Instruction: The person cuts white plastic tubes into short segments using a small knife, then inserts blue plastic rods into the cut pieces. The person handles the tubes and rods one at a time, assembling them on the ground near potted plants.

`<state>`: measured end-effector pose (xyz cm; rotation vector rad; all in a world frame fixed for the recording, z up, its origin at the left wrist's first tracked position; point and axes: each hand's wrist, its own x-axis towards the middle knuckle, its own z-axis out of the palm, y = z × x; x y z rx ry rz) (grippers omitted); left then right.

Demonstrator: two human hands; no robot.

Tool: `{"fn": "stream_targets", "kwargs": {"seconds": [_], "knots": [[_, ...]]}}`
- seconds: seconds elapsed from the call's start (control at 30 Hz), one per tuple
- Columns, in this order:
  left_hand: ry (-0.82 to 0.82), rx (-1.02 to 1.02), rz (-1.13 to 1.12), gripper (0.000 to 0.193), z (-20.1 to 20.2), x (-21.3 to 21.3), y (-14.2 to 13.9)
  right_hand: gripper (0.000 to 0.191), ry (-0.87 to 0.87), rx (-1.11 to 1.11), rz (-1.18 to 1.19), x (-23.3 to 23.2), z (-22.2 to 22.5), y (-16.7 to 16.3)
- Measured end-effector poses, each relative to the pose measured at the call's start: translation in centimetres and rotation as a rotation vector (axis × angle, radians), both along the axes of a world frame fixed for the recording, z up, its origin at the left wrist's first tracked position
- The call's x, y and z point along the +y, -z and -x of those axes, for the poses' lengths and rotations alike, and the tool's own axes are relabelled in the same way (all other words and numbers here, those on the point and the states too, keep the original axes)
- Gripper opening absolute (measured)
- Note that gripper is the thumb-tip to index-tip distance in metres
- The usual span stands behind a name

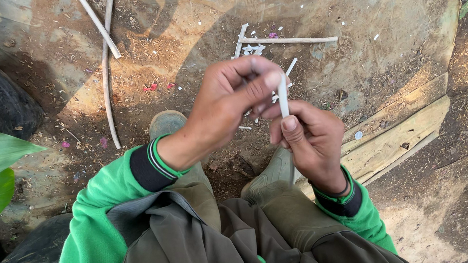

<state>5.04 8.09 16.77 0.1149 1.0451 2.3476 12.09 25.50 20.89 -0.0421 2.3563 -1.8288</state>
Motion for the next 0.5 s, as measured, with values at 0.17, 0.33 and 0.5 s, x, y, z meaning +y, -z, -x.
{"fn": "stream_targets", "kwargs": {"seconds": [0.17,0.33,0.5], "knots": [[-0.042,0.109,0.112,0.030,0.20,0.06,0.36,0.029,0.074,-0.148,0.036,-0.10,0.20,0.28],[-0.019,0.019,0.082,0.033,-0.05,0.15,0.31,0.030,0.025,-0.040,-0.072,-0.21,0.16,0.15],[0.022,-0.059,-0.006,0.037,0.12,0.16,0.69,0.029,-0.036,0.052,-0.159,-0.22,0.28,-0.20]]}}
